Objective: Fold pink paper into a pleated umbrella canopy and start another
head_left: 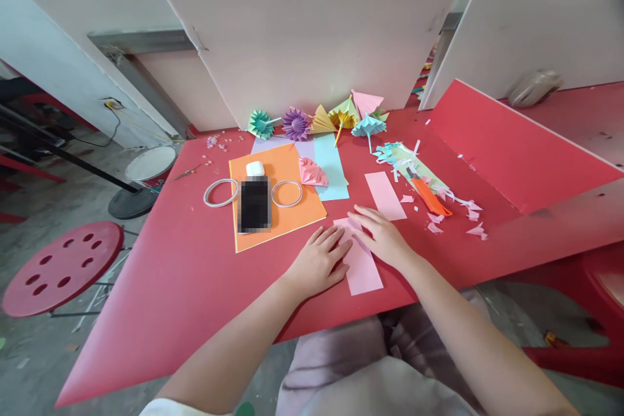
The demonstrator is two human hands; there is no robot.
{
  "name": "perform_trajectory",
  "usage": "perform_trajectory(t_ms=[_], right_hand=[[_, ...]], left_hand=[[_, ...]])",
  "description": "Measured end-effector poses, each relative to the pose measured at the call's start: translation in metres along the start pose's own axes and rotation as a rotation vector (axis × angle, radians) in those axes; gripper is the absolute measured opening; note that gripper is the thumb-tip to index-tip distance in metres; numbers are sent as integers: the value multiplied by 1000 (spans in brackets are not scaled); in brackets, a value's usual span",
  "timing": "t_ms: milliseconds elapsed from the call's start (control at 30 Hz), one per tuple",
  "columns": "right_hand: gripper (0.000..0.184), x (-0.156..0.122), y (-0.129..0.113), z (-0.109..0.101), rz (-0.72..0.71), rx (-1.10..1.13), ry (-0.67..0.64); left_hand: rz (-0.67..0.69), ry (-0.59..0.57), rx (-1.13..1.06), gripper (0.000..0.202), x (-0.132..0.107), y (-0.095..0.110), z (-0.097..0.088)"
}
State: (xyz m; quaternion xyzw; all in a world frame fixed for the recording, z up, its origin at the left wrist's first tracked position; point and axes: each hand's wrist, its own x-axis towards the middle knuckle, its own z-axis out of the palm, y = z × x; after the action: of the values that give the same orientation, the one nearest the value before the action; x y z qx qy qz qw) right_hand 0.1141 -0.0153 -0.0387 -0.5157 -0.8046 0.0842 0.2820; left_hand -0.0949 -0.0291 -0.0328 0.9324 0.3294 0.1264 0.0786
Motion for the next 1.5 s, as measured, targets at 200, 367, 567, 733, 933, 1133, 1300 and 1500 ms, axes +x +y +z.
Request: perform_trajectory(t_ms=[200, 367, 567, 733, 933, 1133, 1300, 1500], right_hand=[[34, 13, -2, 23, -35, -49, -1], [34, 11, -2, 23, -28, -50, 13], [36, 13, 2, 20, -3, 19, 57], [29, 12, 4, 18, 3, 45, 100], [25, 8, 2, 15, -41, 6, 120], [22, 3, 2, 15, -81, -33, 141], [25, 0, 2, 16, -147, -52, 123], [27, -12, -5, 11, -194, -77, 122]], left_hand=[[36, 55, 55, 44, 1, 4, 7], [47, 124, 143, 39, 7, 9, 15], [56, 120, 203, 38, 9, 17, 16], [49, 98, 209, 37, 9, 20, 16], [47, 103, 190, 34, 9, 19, 13], [2, 80, 181, 30, 10, 21, 8], [-18, 31, 202, 32, 8, 26, 5], [-10, 38, 248, 31, -1, 34, 4]])
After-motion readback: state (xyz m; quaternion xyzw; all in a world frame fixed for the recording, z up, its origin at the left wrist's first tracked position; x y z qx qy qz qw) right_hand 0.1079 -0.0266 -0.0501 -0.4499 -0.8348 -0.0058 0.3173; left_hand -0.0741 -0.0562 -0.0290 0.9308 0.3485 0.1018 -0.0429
